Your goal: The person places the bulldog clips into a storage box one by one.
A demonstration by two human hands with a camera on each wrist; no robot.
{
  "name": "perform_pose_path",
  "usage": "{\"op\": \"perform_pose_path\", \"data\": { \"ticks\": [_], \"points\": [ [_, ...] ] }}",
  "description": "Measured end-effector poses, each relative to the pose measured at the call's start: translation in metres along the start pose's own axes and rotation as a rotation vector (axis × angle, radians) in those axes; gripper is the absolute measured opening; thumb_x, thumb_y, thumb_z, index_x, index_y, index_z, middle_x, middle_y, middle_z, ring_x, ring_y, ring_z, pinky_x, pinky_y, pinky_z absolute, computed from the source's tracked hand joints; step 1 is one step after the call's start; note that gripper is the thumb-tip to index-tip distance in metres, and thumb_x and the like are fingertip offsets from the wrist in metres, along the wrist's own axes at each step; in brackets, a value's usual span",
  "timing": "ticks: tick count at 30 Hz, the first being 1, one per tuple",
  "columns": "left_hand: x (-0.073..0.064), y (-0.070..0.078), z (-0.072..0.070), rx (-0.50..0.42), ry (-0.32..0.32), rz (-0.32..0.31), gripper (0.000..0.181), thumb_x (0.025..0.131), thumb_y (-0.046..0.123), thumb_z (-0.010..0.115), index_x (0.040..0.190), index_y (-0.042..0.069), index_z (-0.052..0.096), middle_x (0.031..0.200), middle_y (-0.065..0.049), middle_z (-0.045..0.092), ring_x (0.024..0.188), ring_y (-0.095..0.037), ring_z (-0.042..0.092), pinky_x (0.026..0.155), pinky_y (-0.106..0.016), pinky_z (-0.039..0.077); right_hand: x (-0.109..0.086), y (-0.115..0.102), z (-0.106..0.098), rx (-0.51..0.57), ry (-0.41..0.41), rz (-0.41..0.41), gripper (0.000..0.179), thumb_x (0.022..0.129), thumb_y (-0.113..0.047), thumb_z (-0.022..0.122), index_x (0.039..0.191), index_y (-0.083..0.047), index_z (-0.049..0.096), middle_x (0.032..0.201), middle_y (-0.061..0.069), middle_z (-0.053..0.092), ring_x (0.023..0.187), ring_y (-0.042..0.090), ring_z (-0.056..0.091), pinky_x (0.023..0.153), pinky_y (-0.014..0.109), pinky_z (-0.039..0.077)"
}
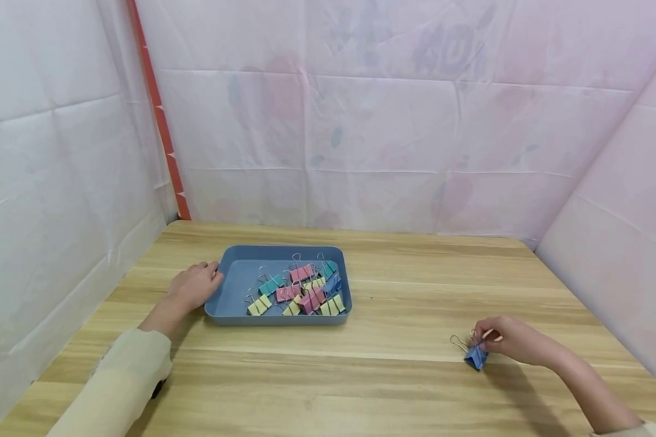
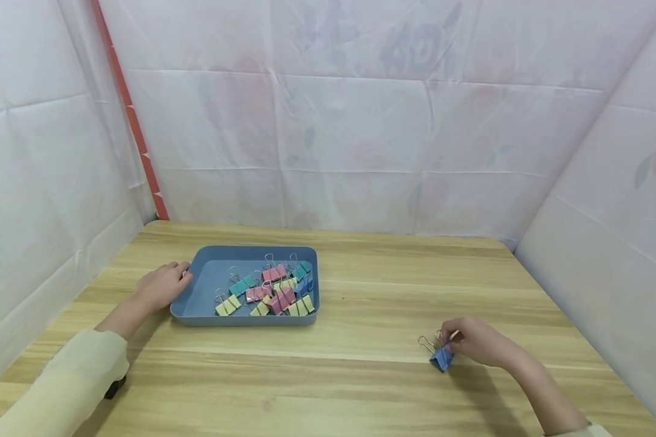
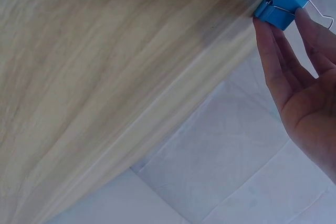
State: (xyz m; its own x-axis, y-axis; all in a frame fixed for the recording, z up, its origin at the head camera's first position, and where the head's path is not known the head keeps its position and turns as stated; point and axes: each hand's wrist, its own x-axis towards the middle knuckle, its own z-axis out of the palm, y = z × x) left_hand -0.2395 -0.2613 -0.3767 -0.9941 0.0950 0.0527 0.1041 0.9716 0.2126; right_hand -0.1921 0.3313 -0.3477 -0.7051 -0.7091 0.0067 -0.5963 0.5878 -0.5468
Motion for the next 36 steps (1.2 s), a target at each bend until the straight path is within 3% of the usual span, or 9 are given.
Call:
{"op": "perform_pose_path", "data": {
  "ticks": [5,11,26,36],
  "points": [
    [0.0001,-0.0010,0.0002,-0.003,-0.001,-0.001,0.051,0.095,0.027,0.031,0.130,-0.009,0.044,0.126,-0.030,0.045,0.113,-0.045,0.044,0.090,-0.055,0.036,0.0013,0.0000,0.0002,0.006,0.008,-0.027,0.022,0.080,0.012,0.058,0.079,-0.010,0.056,0.082,-0.005,0.058,0.078,0.008,0.059,0.061,0.027,0.050],
    [-0.0003,-0.0004,-0.0008,-0.004,-0.007,-0.003,0.052,0.095,0.027,0.031,0.130,-0.010,0.044,0.127,-0.031,0.044,0.113,-0.045,0.043,0.090,-0.055,0.036,0.0016,-0.0015,0.0003,-0.047,0.031,-0.001,0.020,0.081,0.008,0.060,0.079,-0.011,0.055,0.081,-0.007,0.057,0.080,0.005,0.058,0.064,0.029,0.051],
    [-0.0009,-0.0010,0.0003,0.000,-0.021,-0.008,0.053,0.095,0.028,0.031,0.131,-0.010,0.043,0.127,-0.030,0.044,0.114,-0.045,0.042,0.091,-0.055,0.035,0.0032,-0.0031,0.0000,-0.021,0.057,0.011,0.018,0.081,0.009,0.059,0.079,-0.008,0.055,0.085,-0.002,0.059,0.080,0.006,0.058,0.064,0.026,0.050],
    [-0.0038,0.0014,-0.0024,-0.018,-0.002,-0.002,0.054,0.094,0.028,0.030,0.129,-0.010,0.045,0.127,-0.030,0.044,0.114,-0.045,0.042,0.091,-0.055,0.035,0.0075,-0.0046,0.0003,-0.011,0.126,-0.004,0.018,0.080,0.012,0.060,0.078,-0.006,0.054,0.084,0.002,0.061,0.078,0.006,0.060,0.061,0.026,0.051]
  ]
}}
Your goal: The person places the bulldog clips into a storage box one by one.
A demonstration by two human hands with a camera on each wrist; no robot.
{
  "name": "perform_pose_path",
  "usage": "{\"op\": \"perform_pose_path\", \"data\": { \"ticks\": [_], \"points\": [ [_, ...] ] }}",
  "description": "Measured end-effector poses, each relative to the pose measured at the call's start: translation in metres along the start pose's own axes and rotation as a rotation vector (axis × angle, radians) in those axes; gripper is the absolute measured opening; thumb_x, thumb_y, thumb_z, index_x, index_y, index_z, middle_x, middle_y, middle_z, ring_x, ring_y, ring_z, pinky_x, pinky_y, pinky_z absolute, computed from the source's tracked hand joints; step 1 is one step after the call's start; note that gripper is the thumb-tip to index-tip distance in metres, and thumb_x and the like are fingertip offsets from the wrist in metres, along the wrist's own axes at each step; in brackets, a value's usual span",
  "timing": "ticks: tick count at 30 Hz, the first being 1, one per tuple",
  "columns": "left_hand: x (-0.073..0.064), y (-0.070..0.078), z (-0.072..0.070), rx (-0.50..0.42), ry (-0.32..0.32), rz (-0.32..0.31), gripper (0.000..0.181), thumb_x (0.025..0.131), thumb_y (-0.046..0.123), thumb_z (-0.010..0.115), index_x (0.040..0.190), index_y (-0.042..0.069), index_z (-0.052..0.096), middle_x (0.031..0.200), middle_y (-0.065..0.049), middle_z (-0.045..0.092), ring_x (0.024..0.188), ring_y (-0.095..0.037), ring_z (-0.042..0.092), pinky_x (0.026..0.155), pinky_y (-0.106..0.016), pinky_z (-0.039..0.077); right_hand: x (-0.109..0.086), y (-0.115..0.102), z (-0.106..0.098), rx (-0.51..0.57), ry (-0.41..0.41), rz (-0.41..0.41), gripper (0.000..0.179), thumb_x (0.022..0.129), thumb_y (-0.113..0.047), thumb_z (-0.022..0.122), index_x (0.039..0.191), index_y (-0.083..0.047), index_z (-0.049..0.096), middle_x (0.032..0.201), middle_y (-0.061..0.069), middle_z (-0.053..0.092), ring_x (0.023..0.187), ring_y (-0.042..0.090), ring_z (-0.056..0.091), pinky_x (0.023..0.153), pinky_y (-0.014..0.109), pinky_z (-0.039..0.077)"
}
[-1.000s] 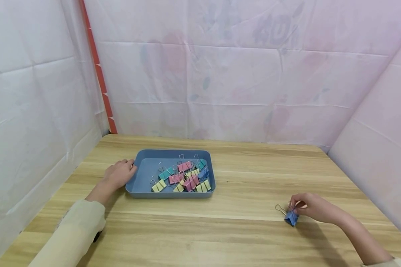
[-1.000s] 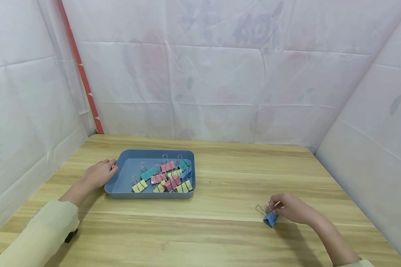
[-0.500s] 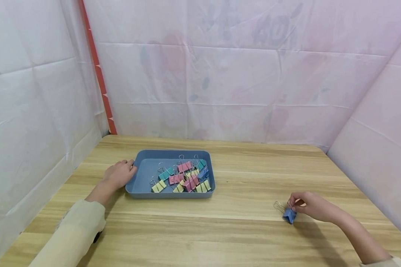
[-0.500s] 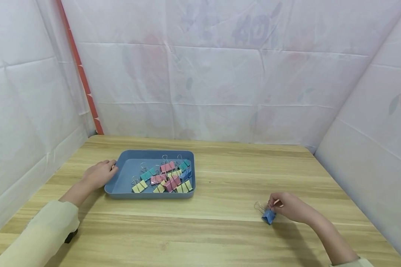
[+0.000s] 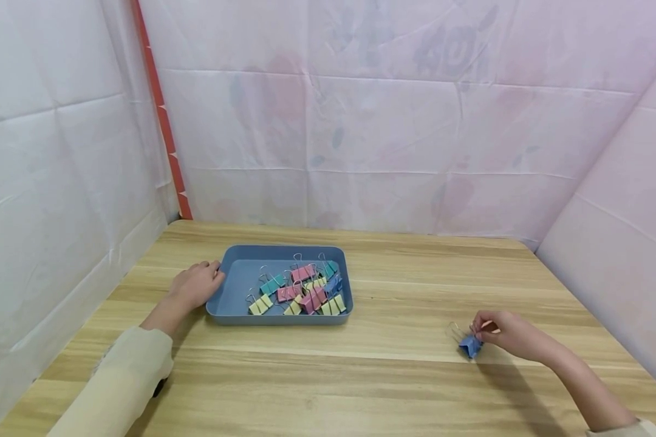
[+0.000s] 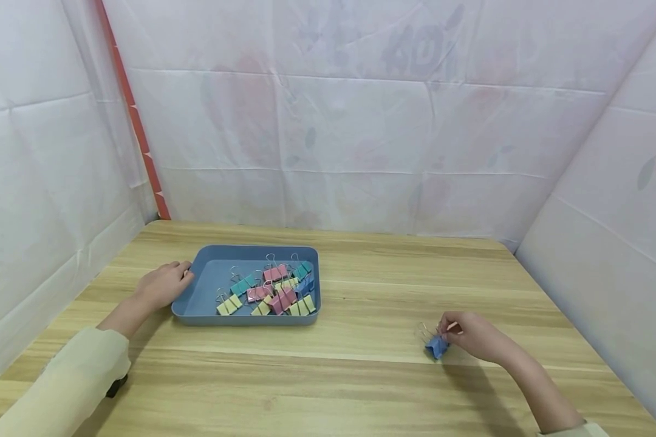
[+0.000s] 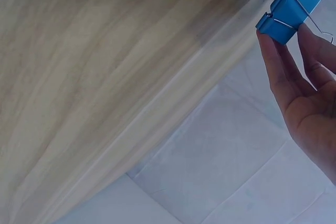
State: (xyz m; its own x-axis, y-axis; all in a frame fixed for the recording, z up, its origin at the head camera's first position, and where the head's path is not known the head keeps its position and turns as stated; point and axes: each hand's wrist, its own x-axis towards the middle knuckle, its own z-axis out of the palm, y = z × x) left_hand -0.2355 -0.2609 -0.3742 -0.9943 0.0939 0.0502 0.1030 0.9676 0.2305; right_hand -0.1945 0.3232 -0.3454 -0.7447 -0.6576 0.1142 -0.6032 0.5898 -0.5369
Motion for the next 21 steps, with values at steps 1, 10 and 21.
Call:
{"op": "perform_pose_path", "data": {
  "ticks": [1,10,21],
  "points": [
    [0.000,0.000,0.000,-0.001,-0.001,-0.002,0.054,0.094,0.028,0.031,0.129,-0.010,0.044,0.127,-0.030,0.044,0.114,-0.045,0.042,0.092,-0.055,0.035,0.001,-0.001,0.000,-0.005,0.005,0.013,0.017,0.080,0.011,0.060,0.078,-0.006,0.055,0.084,0.002,0.061,0.078,0.006,0.060,0.061,0.025,0.051],
    [0.003,0.000,-0.001,0.017,-0.010,-0.005,0.052,0.095,0.027,0.031,0.130,-0.010,0.044,0.127,-0.030,0.045,0.114,-0.044,0.043,0.090,-0.054,0.036,0.012,-0.015,-0.001,-0.028,0.001,0.212,0.006,0.086,0.000,0.058,0.083,-0.004,0.057,0.086,0.005,0.059,0.081,0.021,0.062,0.062,0.026,0.050],
    [0.005,-0.004,0.004,0.020,-0.002,-0.002,0.051,0.095,0.026,0.031,0.131,-0.008,0.044,0.128,-0.029,0.044,0.116,-0.044,0.042,0.091,-0.054,0.035,0.025,-0.022,0.003,-0.032,0.053,0.276,0.006,0.086,0.002,0.056,0.084,-0.003,0.058,0.085,0.005,0.059,0.079,0.026,0.062,0.056,0.026,0.049]
  ]
}}
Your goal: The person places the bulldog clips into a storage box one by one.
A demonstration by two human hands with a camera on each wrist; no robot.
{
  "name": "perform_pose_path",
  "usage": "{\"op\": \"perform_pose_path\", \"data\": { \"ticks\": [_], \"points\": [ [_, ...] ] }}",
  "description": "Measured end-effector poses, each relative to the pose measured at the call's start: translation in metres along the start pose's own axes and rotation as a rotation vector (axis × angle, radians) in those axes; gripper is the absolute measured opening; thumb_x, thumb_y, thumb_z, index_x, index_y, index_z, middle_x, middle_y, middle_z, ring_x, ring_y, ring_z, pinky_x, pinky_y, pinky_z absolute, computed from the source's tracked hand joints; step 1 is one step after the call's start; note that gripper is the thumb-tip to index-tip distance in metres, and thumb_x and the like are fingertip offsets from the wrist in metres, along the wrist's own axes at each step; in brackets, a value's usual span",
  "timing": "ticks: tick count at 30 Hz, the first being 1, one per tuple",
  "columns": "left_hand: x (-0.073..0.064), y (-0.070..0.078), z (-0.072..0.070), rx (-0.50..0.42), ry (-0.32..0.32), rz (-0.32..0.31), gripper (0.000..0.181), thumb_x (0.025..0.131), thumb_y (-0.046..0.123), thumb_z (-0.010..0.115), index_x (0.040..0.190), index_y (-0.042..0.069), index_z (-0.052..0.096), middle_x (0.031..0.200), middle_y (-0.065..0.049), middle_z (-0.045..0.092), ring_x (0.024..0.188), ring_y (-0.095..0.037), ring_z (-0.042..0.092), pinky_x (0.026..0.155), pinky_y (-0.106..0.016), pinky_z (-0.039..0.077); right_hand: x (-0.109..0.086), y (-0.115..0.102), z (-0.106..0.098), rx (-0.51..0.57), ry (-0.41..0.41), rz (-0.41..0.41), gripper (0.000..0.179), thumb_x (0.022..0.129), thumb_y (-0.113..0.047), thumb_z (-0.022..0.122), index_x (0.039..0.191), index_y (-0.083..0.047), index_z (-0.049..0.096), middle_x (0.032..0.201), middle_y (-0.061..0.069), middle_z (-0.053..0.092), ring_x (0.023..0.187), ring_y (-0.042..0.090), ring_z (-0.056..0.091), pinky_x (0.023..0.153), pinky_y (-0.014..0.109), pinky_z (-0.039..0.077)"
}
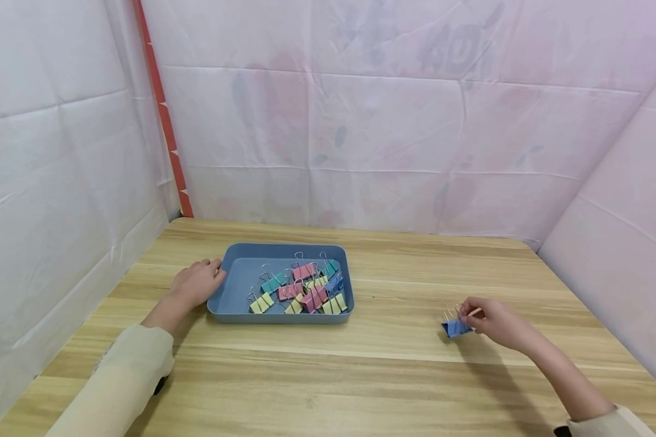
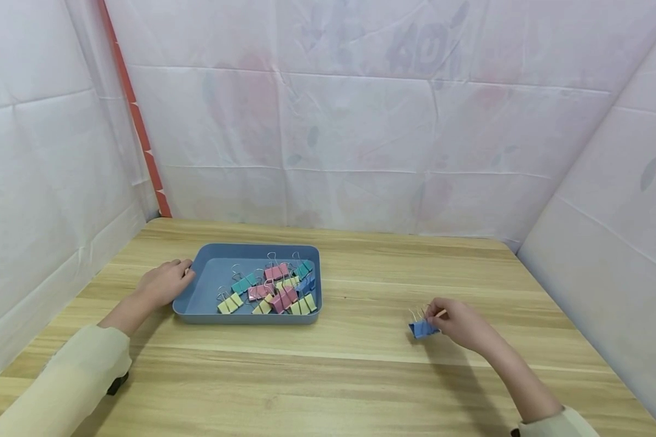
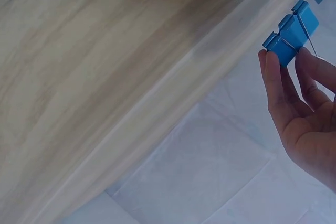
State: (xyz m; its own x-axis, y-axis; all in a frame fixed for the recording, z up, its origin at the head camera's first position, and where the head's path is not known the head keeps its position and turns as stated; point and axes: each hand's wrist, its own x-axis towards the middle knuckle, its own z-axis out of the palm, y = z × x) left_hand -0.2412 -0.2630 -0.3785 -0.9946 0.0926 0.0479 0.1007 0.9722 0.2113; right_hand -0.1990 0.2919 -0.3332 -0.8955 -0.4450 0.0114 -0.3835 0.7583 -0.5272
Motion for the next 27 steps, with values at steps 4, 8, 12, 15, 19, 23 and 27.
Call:
{"op": "perform_pose_path", "data": {
  "ticks": [4,8,12,15,19,23,27],
  "points": [
    [0.000,0.001,0.000,0.000,-0.002,-0.001,0.051,0.095,0.027,0.031,0.131,-0.008,0.044,0.128,-0.029,0.044,0.116,-0.044,0.042,0.092,-0.054,0.035,0.002,-0.002,0.002,0.015,0.030,0.023,0.007,0.086,0.003,0.055,0.084,-0.003,0.059,0.087,0.007,0.060,0.080,0.028,0.063,0.055,0.026,0.049],
    [-0.001,0.000,0.000,-0.002,-0.002,-0.002,0.051,0.095,0.027,0.031,0.130,-0.008,0.044,0.128,-0.029,0.044,0.115,-0.044,0.042,0.092,-0.054,0.035,0.004,-0.004,0.003,0.012,0.055,0.027,0.009,0.086,0.004,0.054,0.085,-0.002,0.060,0.087,0.008,0.061,0.079,0.028,0.063,0.055,0.026,0.049],
    [-0.001,0.000,0.000,-0.002,-0.006,-0.002,0.052,0.095,0.027,0.031,0.131,-0.009,0.044,0.128,-0.029,0.044,0.116,-0.044,0.042,0.092,-0.054,0.035,0.006,-0.007,0.003,0.004,0.078,0.041,0.007,0.086,0.003,0.055,0.085,-0.001,0.060,0.087,0.009,0.062,0.078,0.028,0.063,0.056,0.026,0.049],
    [0.000,0.000,0.000,-0.001,-0.010,-0.005,0.053,0.095,0.027,0.030,0.131,-0.009,0.043,0.129,-0.029,0.043,0.116,-0.045,0.041,0.093,-0.054,0.034,0.008,-0.011,0.004,-0.014,0.099,0.056,0.006,0.086,0.002,0.056,0.085,-0.002,0.061,0.087,0.010,0.062,0.077,0.028,0.064,0.056,0.027,0.049],
    [-0.001,0.001,0.000,-0.003,-0.014,-0.007,0.053,0.095,0.028,0.030,0.131,-0.008,0.043,0.129,-0.029,0.043,0.116,-0.045,0.041,0.092,-0.054,0.034,0.011,-0.015,0.004,-0.051,0.121,0.073,0.005,0.086,-0.001,0.057,0.084,-0.004,0.061,0.086,0.010,0.063,0.076,0.027,0.064,0.055,0.029,0.048],
    [-0.001,0.001,-0.001,-0.007,-0.014,-0.009,0.053,0.095,0.028,0.030,0.131,-0.009,0.043,0.129,-0.029,0.043,0.116,-0.045,0.041,0.092,-0.054,0.034,0.014,-0.018,0.006,-0.071,0.134,0.079,0.005,0.086,-0.003,0.058,0.084,-0.004,0.062,0.085,0.009,0.064,0.075,0.026,0.064,0.056,0.031,0.048],
    [-0.001,0.000,0.000,-0.009,-0.013,-0.009,0.053,0.095,0.027,0.030,0.132,-0.009,0.042,0.129,-0.030,0.042,0.116,-0.045,0.040,0.093,-0.055,0.033,0.019,-0.022,0.007,-0.071,0.147,0.079,0.005,0.087,-0.004,0.058,0.084,-0.003,0.062,0.083,0.008,0.064,0.074,0.026,0.064,0.055,0.032,0.048]
  ]
}}
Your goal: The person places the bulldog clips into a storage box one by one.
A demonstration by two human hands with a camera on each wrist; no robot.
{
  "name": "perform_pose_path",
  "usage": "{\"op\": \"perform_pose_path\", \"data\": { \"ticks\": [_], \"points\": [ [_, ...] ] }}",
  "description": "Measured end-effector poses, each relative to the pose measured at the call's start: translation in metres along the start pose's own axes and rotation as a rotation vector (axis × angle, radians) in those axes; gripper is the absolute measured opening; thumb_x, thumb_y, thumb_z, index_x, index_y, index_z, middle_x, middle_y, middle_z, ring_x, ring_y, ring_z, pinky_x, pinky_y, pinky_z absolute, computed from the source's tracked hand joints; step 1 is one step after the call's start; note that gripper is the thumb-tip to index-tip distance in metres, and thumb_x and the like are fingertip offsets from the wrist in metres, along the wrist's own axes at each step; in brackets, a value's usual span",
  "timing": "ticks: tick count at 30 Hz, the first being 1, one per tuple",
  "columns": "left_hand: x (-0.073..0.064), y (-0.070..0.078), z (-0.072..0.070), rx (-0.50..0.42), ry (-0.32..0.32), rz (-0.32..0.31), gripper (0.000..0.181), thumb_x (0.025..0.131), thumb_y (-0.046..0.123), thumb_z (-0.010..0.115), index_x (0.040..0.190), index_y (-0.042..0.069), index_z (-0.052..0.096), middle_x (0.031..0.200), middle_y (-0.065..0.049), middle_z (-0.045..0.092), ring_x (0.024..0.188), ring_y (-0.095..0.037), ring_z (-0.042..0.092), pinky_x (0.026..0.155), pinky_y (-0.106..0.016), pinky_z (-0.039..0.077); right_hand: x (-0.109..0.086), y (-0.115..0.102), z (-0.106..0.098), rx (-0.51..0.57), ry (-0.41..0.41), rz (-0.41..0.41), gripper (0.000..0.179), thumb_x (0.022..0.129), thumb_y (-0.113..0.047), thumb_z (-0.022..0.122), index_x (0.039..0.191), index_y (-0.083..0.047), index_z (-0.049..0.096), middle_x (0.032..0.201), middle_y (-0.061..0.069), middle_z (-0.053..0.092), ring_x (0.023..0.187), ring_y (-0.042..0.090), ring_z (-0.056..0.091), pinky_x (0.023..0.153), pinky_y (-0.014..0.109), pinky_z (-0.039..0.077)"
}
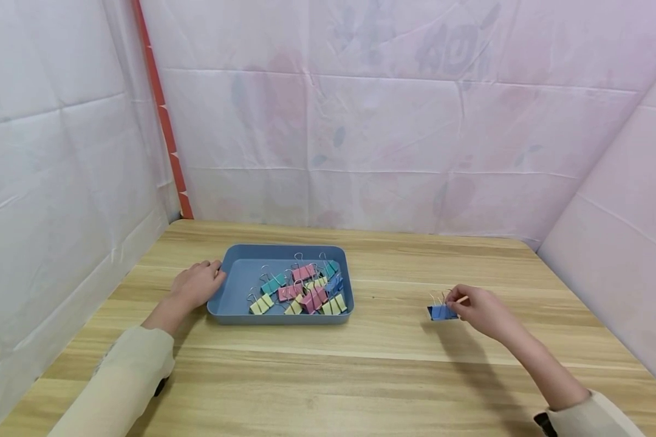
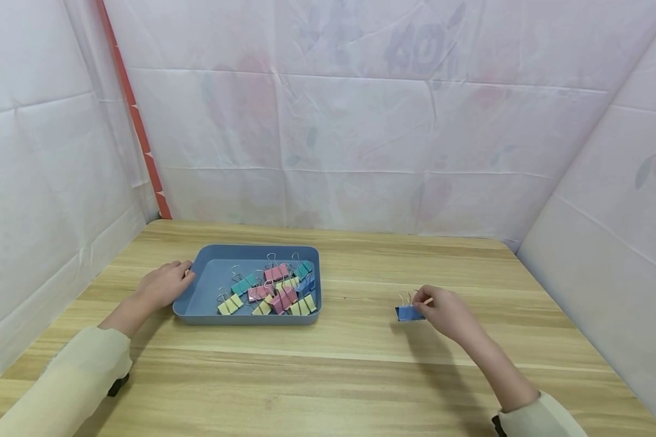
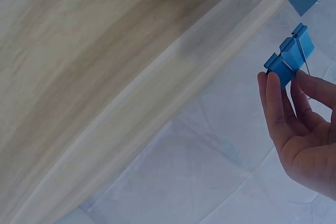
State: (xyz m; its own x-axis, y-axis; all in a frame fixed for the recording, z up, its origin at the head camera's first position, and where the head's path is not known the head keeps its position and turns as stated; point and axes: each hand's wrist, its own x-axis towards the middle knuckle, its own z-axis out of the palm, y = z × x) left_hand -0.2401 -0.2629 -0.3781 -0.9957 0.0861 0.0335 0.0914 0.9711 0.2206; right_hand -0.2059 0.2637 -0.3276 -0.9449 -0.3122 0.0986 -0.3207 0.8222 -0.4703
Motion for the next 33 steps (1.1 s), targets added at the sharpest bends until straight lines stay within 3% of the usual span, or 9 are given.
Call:
{"op": "perform_pose_path", "data": {
  "ticks": [33],
  "points": [
    [-0.001,-0.001,0.001,0.004,0.007,0.007,0.053,0.095,0.028,0.029,0.132,-0.009,0.042,0.129,-0.030,0.042,0.116,-0.046,0.040,0.092,-0.056,0.033,0.053,-0.056,0.019,0.083,0.078,-0.074,0.005,0.087,-0.003,0.058,0.087,0.001,0.062,0.084,0.010,0.063,0.083,0.032,0.063,0.061,0.036,0.050]
  ]
}}
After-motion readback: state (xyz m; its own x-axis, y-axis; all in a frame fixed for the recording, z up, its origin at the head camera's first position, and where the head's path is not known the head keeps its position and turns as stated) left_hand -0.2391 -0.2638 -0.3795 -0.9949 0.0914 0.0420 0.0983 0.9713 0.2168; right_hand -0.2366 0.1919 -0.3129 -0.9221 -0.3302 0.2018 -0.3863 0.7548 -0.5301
